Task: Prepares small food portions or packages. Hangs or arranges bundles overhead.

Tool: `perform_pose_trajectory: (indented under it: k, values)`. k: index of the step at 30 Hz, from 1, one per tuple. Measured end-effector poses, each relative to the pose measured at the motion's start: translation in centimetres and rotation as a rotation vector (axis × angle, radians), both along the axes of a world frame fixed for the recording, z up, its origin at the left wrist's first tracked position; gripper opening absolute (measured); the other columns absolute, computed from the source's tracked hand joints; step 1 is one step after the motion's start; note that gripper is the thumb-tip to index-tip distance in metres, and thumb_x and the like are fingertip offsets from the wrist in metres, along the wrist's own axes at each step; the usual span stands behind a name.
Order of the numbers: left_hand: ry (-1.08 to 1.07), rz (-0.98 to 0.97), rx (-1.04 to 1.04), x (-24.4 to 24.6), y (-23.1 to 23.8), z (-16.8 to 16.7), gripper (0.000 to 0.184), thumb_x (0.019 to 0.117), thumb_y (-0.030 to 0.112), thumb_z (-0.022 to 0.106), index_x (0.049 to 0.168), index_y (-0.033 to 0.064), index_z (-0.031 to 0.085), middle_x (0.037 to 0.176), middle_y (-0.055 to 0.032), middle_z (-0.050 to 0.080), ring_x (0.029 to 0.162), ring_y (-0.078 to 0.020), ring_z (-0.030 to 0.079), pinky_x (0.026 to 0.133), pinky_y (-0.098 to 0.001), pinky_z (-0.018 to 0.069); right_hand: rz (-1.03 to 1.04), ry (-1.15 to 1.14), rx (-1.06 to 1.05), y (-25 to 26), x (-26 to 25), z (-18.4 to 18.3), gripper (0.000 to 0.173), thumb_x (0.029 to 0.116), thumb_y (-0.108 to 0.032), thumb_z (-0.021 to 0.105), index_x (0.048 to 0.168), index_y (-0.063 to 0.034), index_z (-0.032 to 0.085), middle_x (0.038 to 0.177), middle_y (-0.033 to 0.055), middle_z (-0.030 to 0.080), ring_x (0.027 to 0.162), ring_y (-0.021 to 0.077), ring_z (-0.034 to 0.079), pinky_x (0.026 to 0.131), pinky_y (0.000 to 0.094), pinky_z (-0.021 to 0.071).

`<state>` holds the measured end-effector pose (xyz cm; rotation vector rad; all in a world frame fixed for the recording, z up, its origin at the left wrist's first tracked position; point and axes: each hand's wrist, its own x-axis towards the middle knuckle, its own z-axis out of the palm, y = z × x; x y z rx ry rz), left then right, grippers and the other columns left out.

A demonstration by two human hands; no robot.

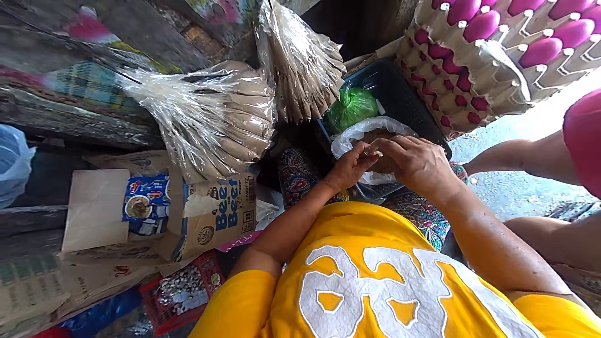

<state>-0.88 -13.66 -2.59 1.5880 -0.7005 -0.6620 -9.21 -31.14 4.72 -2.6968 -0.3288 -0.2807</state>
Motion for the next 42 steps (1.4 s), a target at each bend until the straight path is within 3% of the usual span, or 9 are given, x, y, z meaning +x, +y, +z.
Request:
perform_pose_trajectory:
  k: [6,10,17,21,24,27,32,42]
  values:
    - [0.016,-0.012,-0.043,-0.2,0.6,-0.2,0.024,0.1006,0.006,0.061,0.119,-0.0088,0.057,0.106,-0.0135,0.066,0.096,-0.0089,0.066,0.091,-0.0258,0.0549,0.019,0.0,-0.014,0.2,0.3,0.7,0.019,0.0938,0.006,0.057,0.109,0.0013,0.068,0.101,0.0221,0.071,0.093,0.0414,0.071,0.076,0.0549,0.0573]
    - [0.01,-0.011,-0.013,-0.2,1.2,0.0,0.03,0.0964,0.006,0.067,0.121,-0.0091,0.058,0.104,-0.0137,0.066,0.093,-0.0098,0.066,0.089,-0.0259,0.055,0.009,-0.026,-0.06,0.5,0.1,2.7,0.019,0.0954,0.004,0.057,0.111,0.0017,0.067,0.103,0.0232,0.07,0.094,0.0427,0.071,0.076,0.0559,0.0565]
    - [0.017,-0.034,-0.06,-0.2,1.1,0.3,0.026,0.1012,0.008,0.06,0.121,-0.0092,0.059,0.106,-0.0133,0.067,0.094,-0.0099,0.065,0.089,-0.0277,0.0552,-0.079,0.023,-0.039,-0.6,-0.1,3.1,0.017,0.0979,0.004,0.054,0.11,0.0047,0.066,0.101,0.0261,0.069,0.094,0.0461,0.07,0.079,0.0596,0.0552]
    - [-0.023,-0.039,-0.083,0.0,0.8,-0.6,0.023,0.1058,0.009,0.049,0.115,-0.0085,0.062,0.094,-0.0093,0.066,0.083,-0.0084,0.065,0.082,-0.0275,0.0557,-0.128,0.124,0.034,-1.2,0.2,1.9,0.015,0.1014,-0.001,0.054,0.108,0.0031,0.067,0.099,0.0241,0.069,0.093,0.0439,0.07,0.076,0.0594,0.0556]
    - [-0.07,-0.003,-0.055,0.0,0.8,-0.6,0.026,0.1066,0.008,0.047,0.113,-0.0087,0.065,0.088,-0.0099,0.067,0.079,-0.0102,0.065,0.079,-0.0285,0.056,-0.179,0.177,0.221,-2.4,0.1,0.8,0.021,0.1042,-0.004,0.052,0.118,0.0007,0.067,0.106,0.0212,0.071,0.09,0.0372,0.072,0.08,0.0573,0.0573]
    - [-0.091,0.019,-0.023,0.1,0.9,-0.5,0.029,0.1077,0.01,0.045,0.116,-0.0075,0.067,0.088,-0.0108,0.07,0.079,-0.0123,0.067,0.079,-0.0305,0.0569,-0.337,0.272,0.386,-4.4,-0.3,-1.0,0.025,0.1045,-0.007,0.054,0.127,-0.0001,0.06,0.105,0.0218,0.071,0.087,0.0358,0.073,0.082,0.0571,0.0584]
    - [-0.067,0.009,-0.029,-0.1,1.0,-0.6,0.03,0.1083,0.012,0.046,0.12,-0.0066,0.066,0.095,-0.0111,0.071,0.084,-0.0121,0.068,0.082,-0.0306,0.0577,-0.558,0.398,0.462,-7.2,-0.7,-4.7,0.027,0.1065,-0.011,0.052,0.13,0.0024,0.056,0.104,0.0247,0.07,0.087,0.0375,0.072,0.084,0.0584,0.0567]
    - [-0.08,0.044,-0.048,0.0,1.3,-0.7,0.028,0.1083,0.012,0.047,0.119,-0.0056,0.067,0.093,-0.0082,0.071,0.082,-0.0097,0.068,0.081,-0.0278,0.058,-0.608,0.565,0.57,-6.7,0.3,-8.8,0.032,0.1078,-0.015,0.05,0.135,0.003,0.053,0.109,0.0277,0.068,0.093,0.0406,0.071,0.086,0.0597,0.0564]
